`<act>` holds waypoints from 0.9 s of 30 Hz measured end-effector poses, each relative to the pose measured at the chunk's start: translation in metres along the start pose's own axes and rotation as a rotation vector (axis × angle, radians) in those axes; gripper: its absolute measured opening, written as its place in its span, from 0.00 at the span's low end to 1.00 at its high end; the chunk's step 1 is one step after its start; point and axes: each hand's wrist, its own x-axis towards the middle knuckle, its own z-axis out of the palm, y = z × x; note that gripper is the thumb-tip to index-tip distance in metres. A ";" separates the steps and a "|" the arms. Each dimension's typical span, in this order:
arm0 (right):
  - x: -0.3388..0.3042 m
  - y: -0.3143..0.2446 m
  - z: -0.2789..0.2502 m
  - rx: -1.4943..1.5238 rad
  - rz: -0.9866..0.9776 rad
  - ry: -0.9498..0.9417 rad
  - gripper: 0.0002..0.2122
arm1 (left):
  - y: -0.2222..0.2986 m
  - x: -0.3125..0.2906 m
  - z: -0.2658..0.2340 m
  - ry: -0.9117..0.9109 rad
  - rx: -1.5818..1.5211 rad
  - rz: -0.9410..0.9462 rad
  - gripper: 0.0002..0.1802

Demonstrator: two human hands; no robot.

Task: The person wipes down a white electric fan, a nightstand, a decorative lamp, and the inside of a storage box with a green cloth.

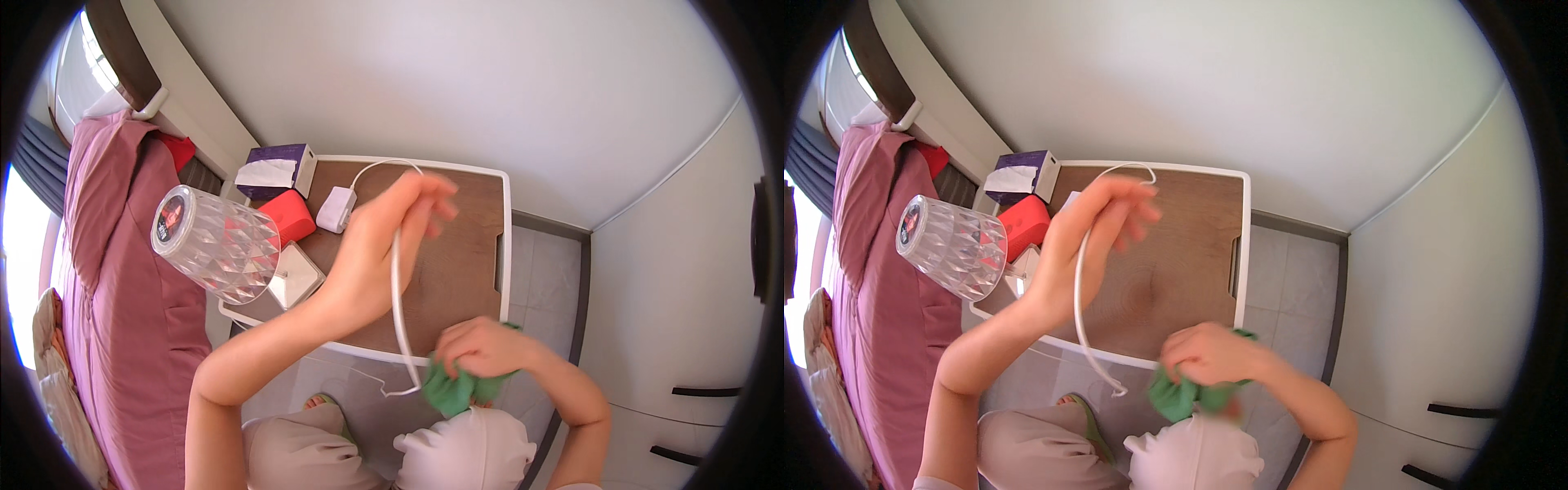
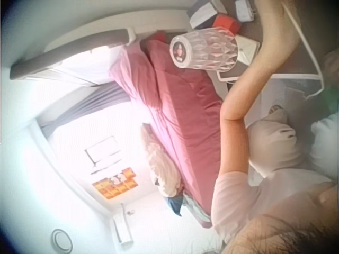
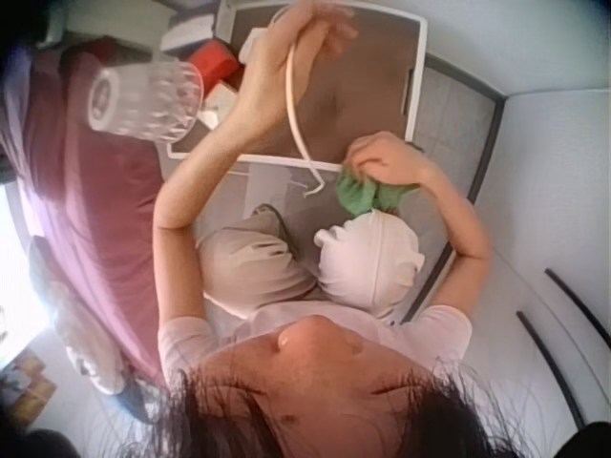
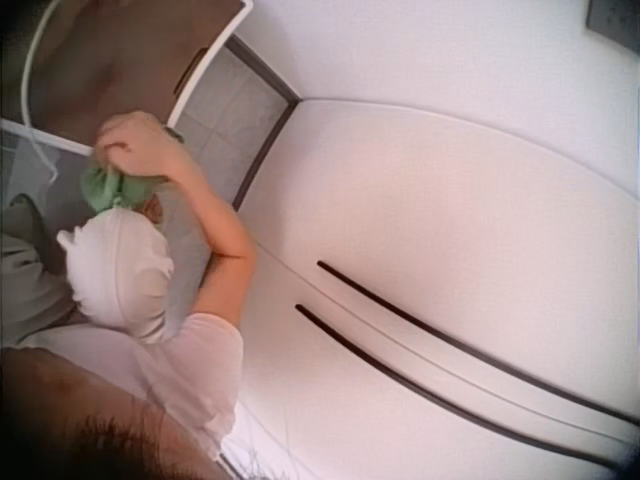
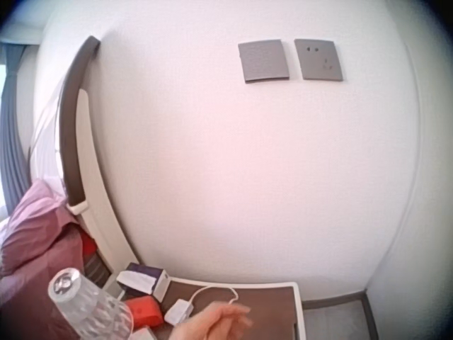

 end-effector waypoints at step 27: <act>0.032 -0.043 -0.050 -0.866 0.460 0.247 0.17 | -0.102 0.019 0.033 0.210 0.164 -0.086 0.29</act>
